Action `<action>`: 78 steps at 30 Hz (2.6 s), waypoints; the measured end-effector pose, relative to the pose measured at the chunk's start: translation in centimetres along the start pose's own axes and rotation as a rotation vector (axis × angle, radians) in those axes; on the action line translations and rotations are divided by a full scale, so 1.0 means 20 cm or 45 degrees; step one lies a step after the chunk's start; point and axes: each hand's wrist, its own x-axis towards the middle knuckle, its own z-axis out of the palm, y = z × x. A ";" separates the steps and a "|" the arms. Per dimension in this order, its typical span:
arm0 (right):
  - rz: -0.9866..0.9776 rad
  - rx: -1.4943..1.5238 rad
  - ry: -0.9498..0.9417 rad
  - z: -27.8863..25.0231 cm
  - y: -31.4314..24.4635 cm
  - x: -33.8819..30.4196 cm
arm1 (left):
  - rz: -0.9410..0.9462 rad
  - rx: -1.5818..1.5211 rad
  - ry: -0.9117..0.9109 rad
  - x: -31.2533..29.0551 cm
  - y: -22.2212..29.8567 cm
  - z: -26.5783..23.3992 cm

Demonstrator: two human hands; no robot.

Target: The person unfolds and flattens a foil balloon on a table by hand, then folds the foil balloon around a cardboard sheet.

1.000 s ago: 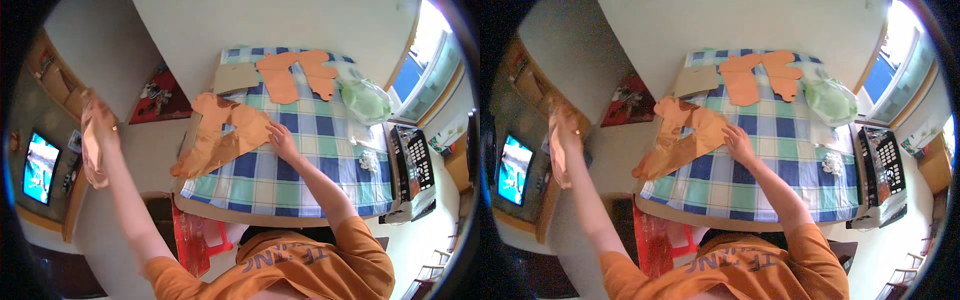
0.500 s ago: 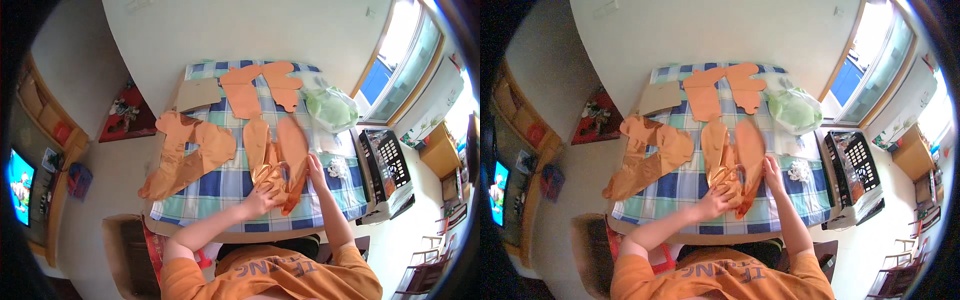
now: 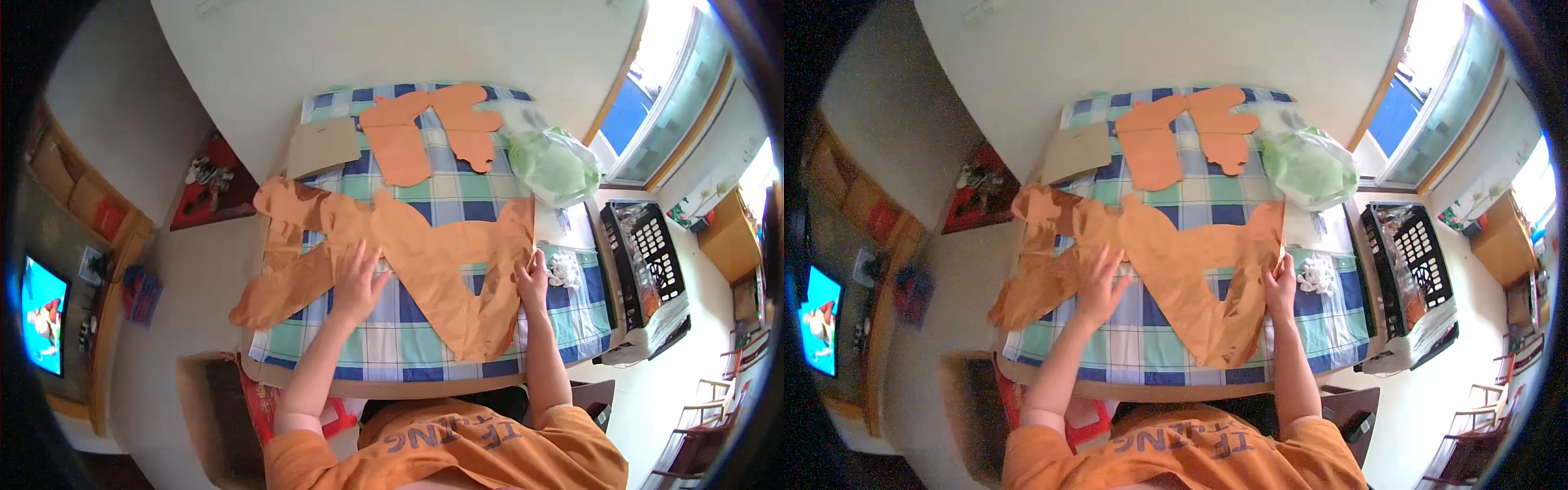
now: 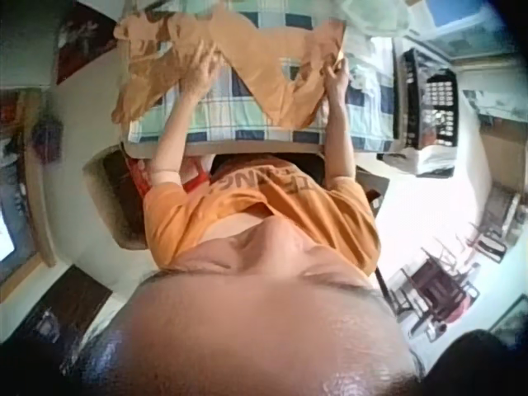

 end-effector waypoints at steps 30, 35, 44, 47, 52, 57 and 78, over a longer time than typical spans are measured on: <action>-0.648 -1.209 -0.135 -0.02 0.01 0.00 | -0.245 0.194 -0.225 0.04 -0.48 -0.33; -0.669 -1.245 -0.105 -0.03 0.00 0.01 | -0.291 0.061 -0.345 0.11 -0.44 -0.37; -0.766 -1.035 -0.344 0.12 -0.41 0.31 | -0.045 0.179 -0.259 0.34 -0.20 -0.38; -0.620 -0.948 -0.436 0.21 -0.36 0.70 | 0.152 0.023 -0.254 0.57 -0.14 -0.17; -0.702 -0.851 -0.389 0.49 -0.24 1.16 | 0.376 0.134 -0.423 0.92 0.01 0.22; -0.920 -0.957 -0.383 0.60 -0.06 1.52 | 0.417 0.178 -0.448 1.21 0.08 0.57; -0.744 -0.235 0.304 0.75 -0.67 1.78 | 0.300 0.242 -0.251 1.42 0.04 0.95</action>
